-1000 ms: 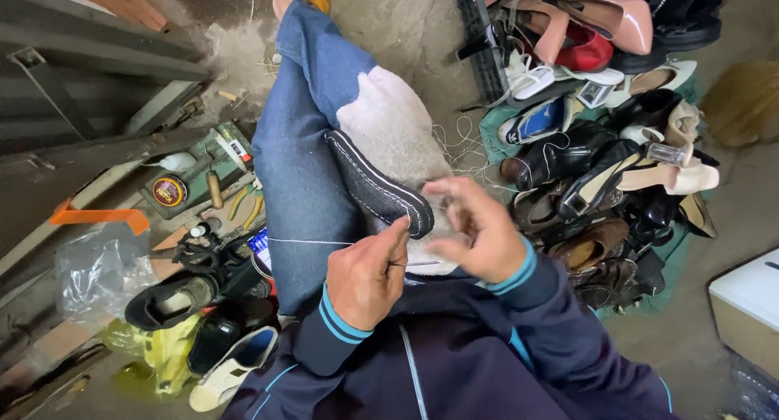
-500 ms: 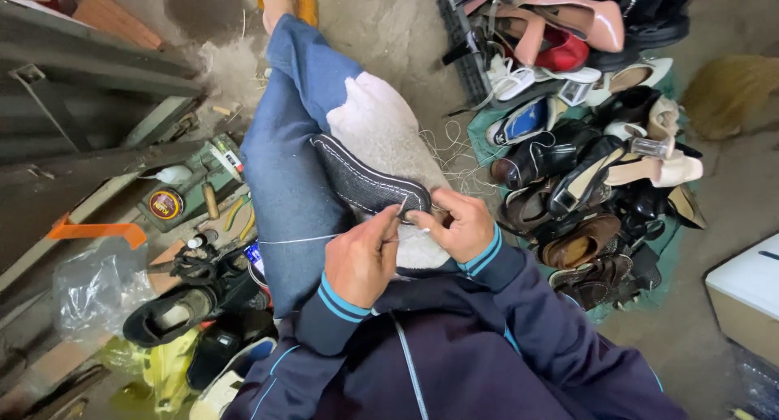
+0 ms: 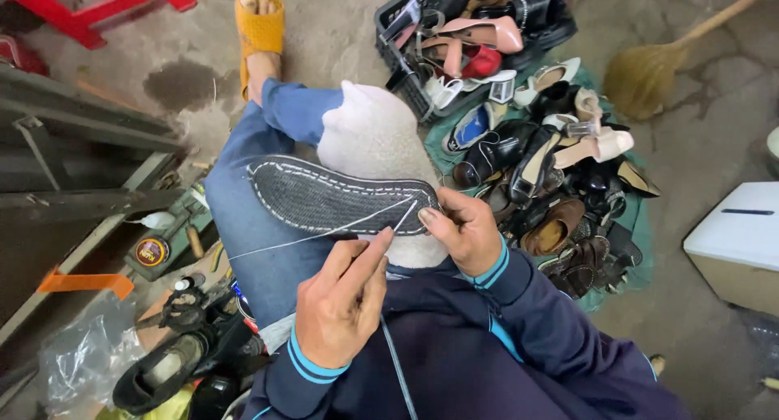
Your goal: Hand-stitching a shoe sole using a needle and thread in a repair shop.
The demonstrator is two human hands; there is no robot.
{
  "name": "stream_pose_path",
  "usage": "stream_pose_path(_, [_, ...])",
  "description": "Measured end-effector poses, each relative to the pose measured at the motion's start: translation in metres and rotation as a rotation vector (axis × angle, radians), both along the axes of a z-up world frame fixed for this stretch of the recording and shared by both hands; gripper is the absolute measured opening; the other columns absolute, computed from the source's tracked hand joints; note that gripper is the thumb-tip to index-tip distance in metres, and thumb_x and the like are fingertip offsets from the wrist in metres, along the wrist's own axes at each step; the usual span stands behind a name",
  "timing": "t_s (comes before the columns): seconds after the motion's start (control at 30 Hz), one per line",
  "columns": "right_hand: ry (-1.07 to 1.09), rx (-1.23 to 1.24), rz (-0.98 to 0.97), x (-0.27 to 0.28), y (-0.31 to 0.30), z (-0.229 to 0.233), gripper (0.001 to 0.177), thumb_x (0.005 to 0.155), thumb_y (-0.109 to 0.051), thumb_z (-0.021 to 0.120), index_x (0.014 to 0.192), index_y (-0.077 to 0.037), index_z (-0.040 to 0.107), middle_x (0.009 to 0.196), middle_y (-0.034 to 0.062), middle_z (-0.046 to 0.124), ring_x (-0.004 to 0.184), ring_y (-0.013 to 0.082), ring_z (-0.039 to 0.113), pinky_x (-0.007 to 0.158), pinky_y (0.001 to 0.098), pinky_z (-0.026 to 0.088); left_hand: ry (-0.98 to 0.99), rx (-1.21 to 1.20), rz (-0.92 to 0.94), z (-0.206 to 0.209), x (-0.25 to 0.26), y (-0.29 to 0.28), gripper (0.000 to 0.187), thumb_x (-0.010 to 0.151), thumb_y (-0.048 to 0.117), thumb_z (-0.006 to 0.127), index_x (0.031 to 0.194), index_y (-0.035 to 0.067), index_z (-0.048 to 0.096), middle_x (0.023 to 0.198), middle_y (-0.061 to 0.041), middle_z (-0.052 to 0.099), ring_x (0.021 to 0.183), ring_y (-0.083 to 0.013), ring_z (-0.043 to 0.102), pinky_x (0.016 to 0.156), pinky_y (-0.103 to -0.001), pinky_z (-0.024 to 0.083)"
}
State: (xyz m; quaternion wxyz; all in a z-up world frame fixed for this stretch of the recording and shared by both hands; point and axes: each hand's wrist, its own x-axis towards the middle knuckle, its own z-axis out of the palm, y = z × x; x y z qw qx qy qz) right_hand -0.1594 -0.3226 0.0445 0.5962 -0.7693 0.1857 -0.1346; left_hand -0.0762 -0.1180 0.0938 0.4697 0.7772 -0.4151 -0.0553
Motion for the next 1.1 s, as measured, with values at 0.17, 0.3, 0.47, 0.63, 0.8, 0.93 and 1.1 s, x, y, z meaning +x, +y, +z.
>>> stream_pose_path(0.17, [-0.075,-0.031,0.010,-0.022,0.009,0.026,0.037,0.099,-0.025,0.057,0.069,-0.013,0.040,0.065,-0.0039,0.028,0.059,0.0095,0.027,0.056,0.0295,0.024,-0.086,-0.032,-0.017,0.012,-0.017,0.003,0.037,0.098,0.000,0.064,0.134,0.011,0.066,0.099,-0.004,0.061,0.068,-0.0174,0.061,0.052,-0.031,0.048])
stream_pose_path(0.3, [-0.075,-0.020,0.015,-0.035,0.013,0.039,0.027,0.100,-0.024,0.058,0.077,-0.010,0.052,0.068,-0.0045,0.037,0.062,0.0093,0.032,0.056,0.0275,0.028,-0.141,-0.070,-0.034,0.015,-0.027,0.005,0.040,0.098,-0.003,0.063,0.136,0.012,0.064,0.098,-0.005,0.061,0.066,-0.0144,0.058,0.048,-0.028,0.045])
stream_pose_path(0.47, [-0.108,-0.198,-0.006,-0.045,0.012,0.047,0.029,0.098,-0.026,0.062,0.077,-0.007,0.056,0.063,-0.0015,0.037,0.055,0.0100,0.031,0.051,0.0289,0.028,-0.099,-0.006,-0.038,0.028,-0.037,0.006,0.039,0.101,0.001,0.060,0.138,0.012,0.063,0.097,-0.005,0.060,0.062,-0.0172,0.056,0.045,-0.031,0.044])
stream_pose_path(0.63, [-0.167,-0.549,-0.004,-0.043,0.011,0.053,0.037,0.096,-0.026,0.066,0.071,-0.008,0.047,0.060,0.0019,0.040,0.050,0.0148,0.037,0.049,0.0307,0.032,-0.118,0.137,-0.064,0.035,-0.034,0.011,0.040,0.101,0.005,0.055,0.139,0.014,0.063,0.091,-0.002,0.057,0.062,-0.0198,0.055,0.045,-0.035,0.042])
stream_pose_path(0.8, [-0.191,-0.926,-0.001,-0.028,0.016,0.047,0.041,0.094,-0.026,0.070,0.071,-0.011,0.040,0.063,0.0034,0.041,0.054,0.0242,0.048,0.049,0.0369,0.035,-0.248,0.350,-0.073,0.015,-0.015,0.013,0.045,0.100,0.016,0.058,0.144,0.024,0.061,0.081,-0.001,0.047,0.053,-0.0297,0.051,0.038,-0.044,0.039])
stream_pose_path(0.93, [-0.235,-0.963,-0.005,-0.003,0.017,0.035,0.038,0.091,-0.025,0.072,0.070,-0.012,0.043,0.065,0.0028,0.046,0.057,0.0235,0.053,0.048,0.0375,0.037,-0.329,0.369,-0.074,0.004,0.010,0.014,0.046,0.099,0.013,0.057,0.143,0.026,0.061,0.080,0.001,0.050,0.055,-0.0260,0.054,0.040,-0.041,0.040])
stream_pose_path(1.1, [-0.272,-0.937,-0.020,0.029,0.016,0.015,0.032,0.088,-0.030,0.071,0.068,-0.017,0.050,0.058,-0.0039,0.039,0.049,0.0157,0.055,0.045,0.0247,0.047,-0.198,0.280,-0.046,0.003,0.049,0.002,0.034,0.092,0.013,0.058,0.116,0.024,0.079,0.066,-0.001,0.058,0.051,-0.0311,0.062,0.045,-0.037,0.050])
